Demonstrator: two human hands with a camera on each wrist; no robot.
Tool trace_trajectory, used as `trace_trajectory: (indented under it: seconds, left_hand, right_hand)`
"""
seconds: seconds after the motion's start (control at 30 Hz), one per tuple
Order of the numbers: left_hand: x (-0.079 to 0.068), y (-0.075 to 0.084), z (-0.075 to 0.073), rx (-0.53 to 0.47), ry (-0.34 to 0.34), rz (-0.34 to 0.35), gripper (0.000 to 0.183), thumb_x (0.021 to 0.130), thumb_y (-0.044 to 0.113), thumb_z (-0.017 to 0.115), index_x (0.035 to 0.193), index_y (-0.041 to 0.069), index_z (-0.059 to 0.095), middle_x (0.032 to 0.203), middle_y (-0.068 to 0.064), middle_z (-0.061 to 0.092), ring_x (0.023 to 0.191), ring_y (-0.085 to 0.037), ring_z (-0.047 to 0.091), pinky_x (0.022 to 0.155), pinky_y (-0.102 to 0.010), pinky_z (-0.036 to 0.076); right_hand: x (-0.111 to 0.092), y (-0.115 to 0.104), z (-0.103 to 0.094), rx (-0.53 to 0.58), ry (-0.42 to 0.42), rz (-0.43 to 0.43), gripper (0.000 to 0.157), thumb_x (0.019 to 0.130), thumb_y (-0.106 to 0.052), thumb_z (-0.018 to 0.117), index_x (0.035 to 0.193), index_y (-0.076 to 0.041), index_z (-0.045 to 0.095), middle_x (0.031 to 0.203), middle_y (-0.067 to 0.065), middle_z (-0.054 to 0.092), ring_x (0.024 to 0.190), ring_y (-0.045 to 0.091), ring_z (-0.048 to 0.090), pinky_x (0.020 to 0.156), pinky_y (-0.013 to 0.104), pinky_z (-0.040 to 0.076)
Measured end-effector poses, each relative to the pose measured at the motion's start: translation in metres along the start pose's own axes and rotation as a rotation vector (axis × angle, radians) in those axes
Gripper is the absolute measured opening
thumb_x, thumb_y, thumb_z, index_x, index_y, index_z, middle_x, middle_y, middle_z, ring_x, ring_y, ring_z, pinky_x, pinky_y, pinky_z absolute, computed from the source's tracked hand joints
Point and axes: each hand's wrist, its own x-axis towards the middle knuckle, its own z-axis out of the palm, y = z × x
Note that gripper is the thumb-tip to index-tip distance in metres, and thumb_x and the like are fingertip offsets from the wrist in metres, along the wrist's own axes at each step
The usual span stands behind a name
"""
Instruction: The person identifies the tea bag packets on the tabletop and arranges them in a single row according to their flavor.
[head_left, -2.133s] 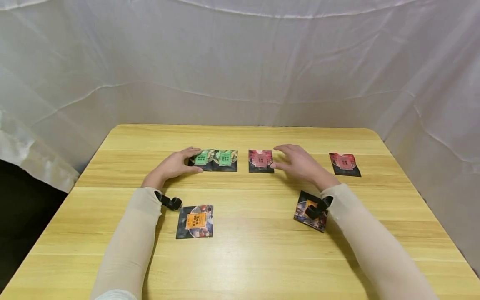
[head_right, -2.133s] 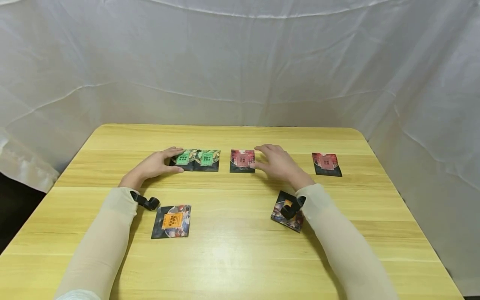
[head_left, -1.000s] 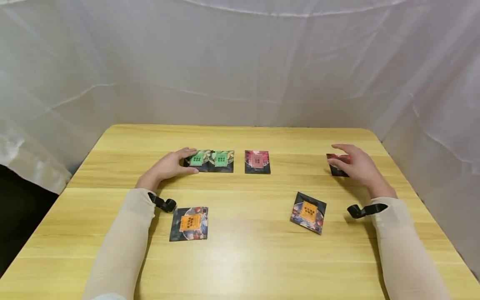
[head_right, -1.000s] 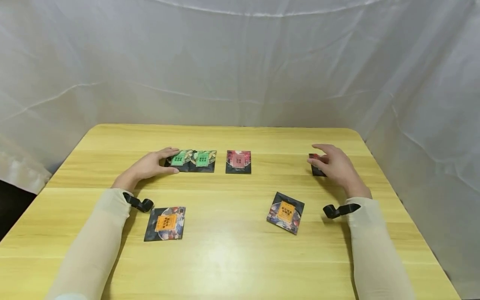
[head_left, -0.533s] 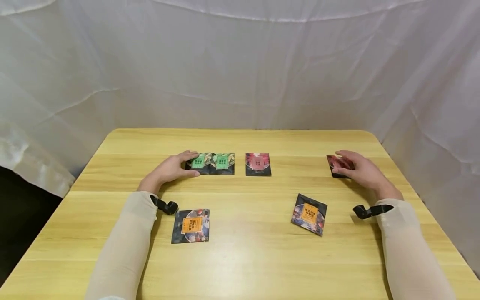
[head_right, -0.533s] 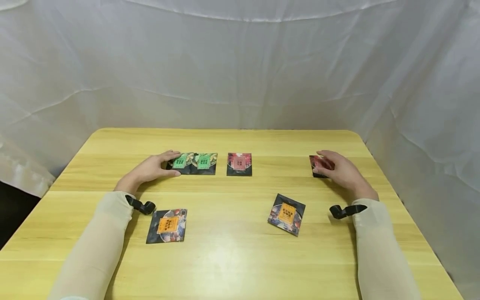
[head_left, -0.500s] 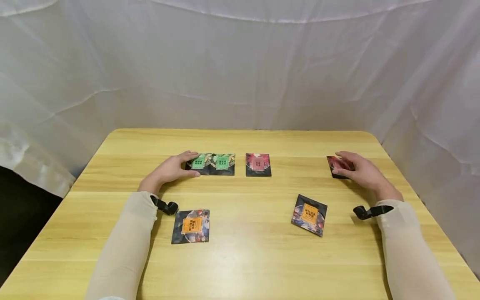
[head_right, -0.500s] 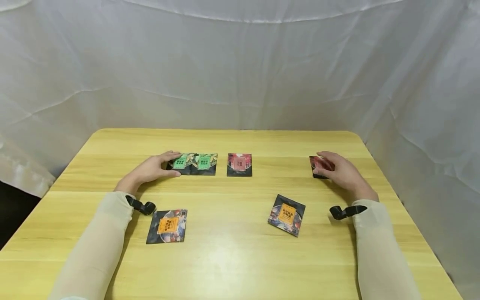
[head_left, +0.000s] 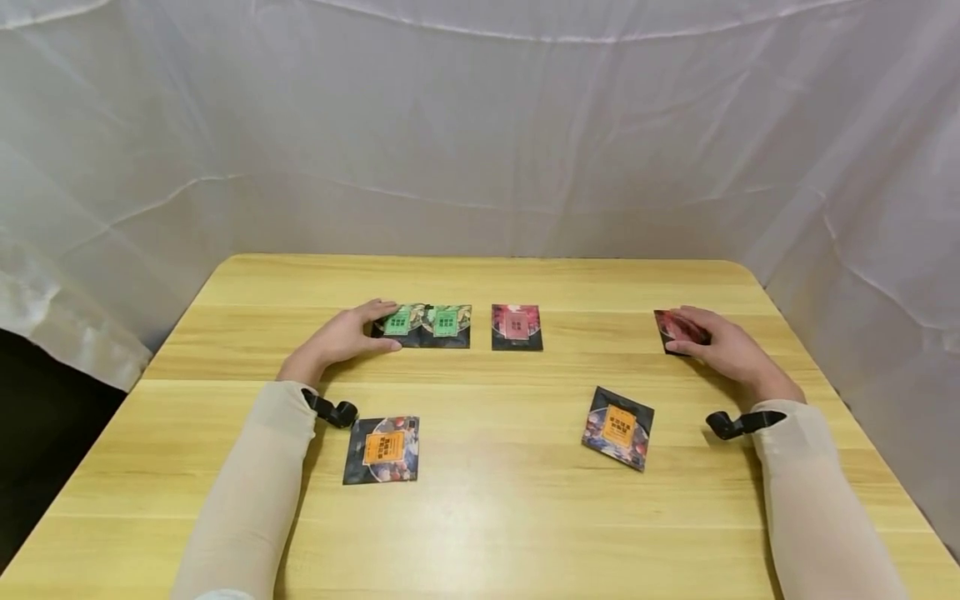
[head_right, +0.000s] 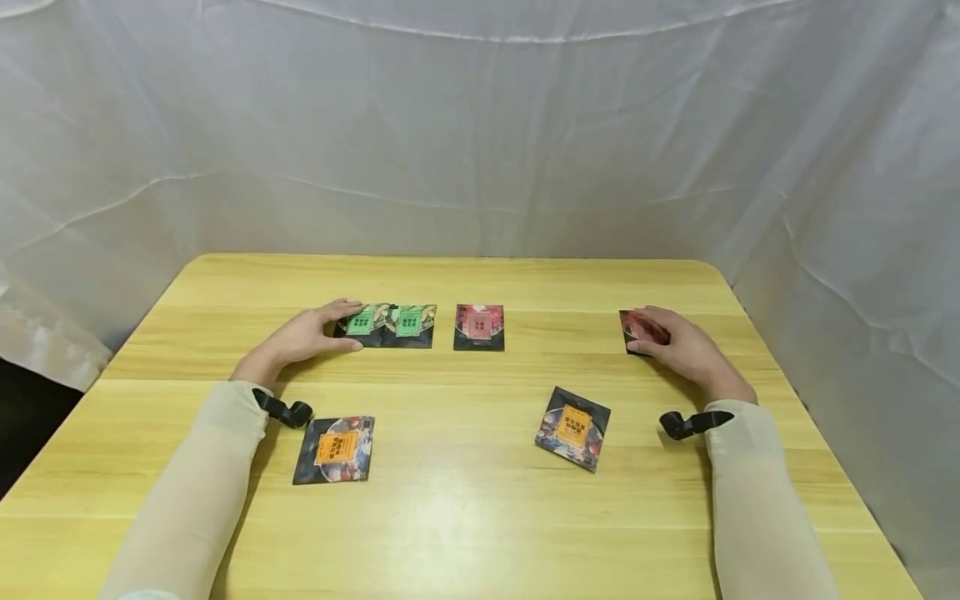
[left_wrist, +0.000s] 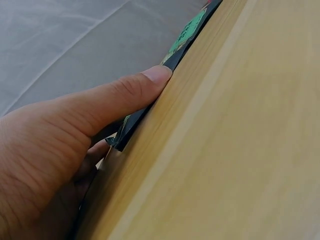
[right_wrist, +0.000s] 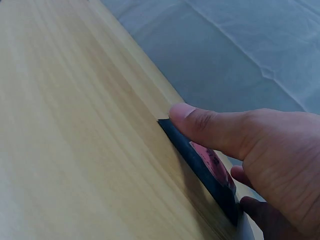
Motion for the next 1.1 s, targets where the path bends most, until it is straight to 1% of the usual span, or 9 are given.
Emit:
trace_trajectory:
  seconds: [0.07, 0.2, 0.3, 0.43, 0.63, 0.83, 0.97, 1.1]
  left_hand:
    - [0.001, -0.001, 0.001, 0.001, -0.001, 0.001, 0.086, 0.084, 0.054, 0.071, 0.154, 0.019, 0.035, 0.161, -0.011, 0.02, 0.147, -0.033, 0.016, 0.115, -0.06, 0.016]
    - [0.002, 0.0, 0.001, 0.0, 0.002, 0.002, 0.086, 0.084, 0.055, 0.071, 0.153, 0.021, 0.035, 0.161, -0.01, 0.02, 0.147, -0.033, 0.017, 0.115, -0.059, 0.017]
    - [0.004, 0.001, 0.001, 0.002, 0.013, 0.002, 0.086, 0.082, 0.057, 0.072, 0.153, 0.022, 0.037, 0.161, -0.01, 0.021, 0.147, -0.032, 0.017, 0.115, -0.059, 0.017]
    - [0.004, -0.001, 0.001, 0.012, 0.01, 0.0, 0.087, 0.082, 0.058, 0.071, 0.153, 0.021, 0.036, 0.161, -0.01, 0.02, 0.147, -0.033, 0.017, 0.115, -0.059, 0.016]
    - [0.002, -0.004, 0.0, 0.007, -0.001, -0.005, 0.086, 0.083, 0.056, 0.071, 0.154, 0.021, 0.035, 0.161, -0.01, 0.019, 0.147, -0.032, 0.016, 0.115, -0.06, 0.016]
    - [0.0, -0.003, -0.001, 0.004, 0.001, -0.011, 0.086, 0.083, 0.057, 0.071, 0.154, 0.022, 0.035, 0.161, -0.01, 0.019, 0.147, -0.032, 0.016, 0.115, -0.059, 0.016]
    - [0.001, -0.003, 0.0, 0.0, -0.001, -0.012, 0.086, 0.083, 0.058, 0.07, 0.154, 0.023, 0.035, 0.162, -0.01, 0.019, 0.147, -0.033, 0.016, 0.115, -0.06, 0.016]
    - [0.0, -0.003, 0.001, 0.011, 0.001, -0.007, 0.086, 0.084, 0.057, 0.07, 0.154, 0.022, 0.035, 0.162, -0.01, 0.018, 0.147, -0.032, 0.015, 0.115, -0.059, 0.016]
  right_hand:
    - [0.0, 0.001, 0.002, 0.002, -0.002, 0.001, 0.07, 0.094, -0.04, 0.065, 0.149, -0.004, 0.04, 0.147, 0.031, 0.035, 0.131, 0.051, 0.034, 0.103, 0.068, 0.028]
    - [-0.003, 0.004, 0.003, -0.002, -0.001, 0.029, 0.071, 0.094, -0.042, 0.065, 0.15, -0.006, 0.039, 0.149, 0.031, 0.032, 0.133, 0.052, 0.031, 0.104, 0.068, 0.026]
    - [-0.004, 0.007, 0.002, -0.031, -0.005, 0.046, 0.073, 0.094, -0.045, 0.064, 0.15, -0.005, 0.039, 0.15, 0.031, 0.032, 0.134, 0.052, 0.03, 0.104, 0.068, 0.026]
    - [0.001, 0.007, 0.002, -0.081, -0.015, 0.027, 0.074, 0.094, -0.047, 0.062, 0.148, -0.002, 0.041, 0.148, 0.031, 0.035, 0.132, 0.052, 0.032, 0.104, 0.067, 0.028]
    - [0.003, -0.001, 0.008, -0.105, -0.011, -0.006, 0.069, 0.095, -0.044, 0.063, 0.145, -0.001, 0.045, 0.144, 0.032, 0.039, 0.13, 0.052, 0.036, 0.103, 0.066, 0.029]
    - [0.006, -0.011, 0.013, -0.123, -0.004, -0.016, 0.069, 0.095, -0.045, 0.062, 0.144, 0.001, 0.046, 0.143, 0.033, 0.041, 0.129, 0.051, 0.038, 0.103, 0.065, 0.03]
    - [0.008, -0.019, 0.016, -0.126, 0.001, -0.016, 0.067, 0.095, -0.043, 0.063, 0.143, 0.001, 0.047, 0.142, 0.032, 0.042, 0.128, 0.05, 0.039, 0.103, 0.064, 0.031]
    - [0.009, -0.03, 0.02, -0.144, -0.013, -0.031, 0.066, 0.095, -0.042, 0.063, 0.143, 0.001, 0.047, 0.141, 0.033, 0.043, 0.128, 0.051, 0.04, 0.104, 0.064, 0.031]
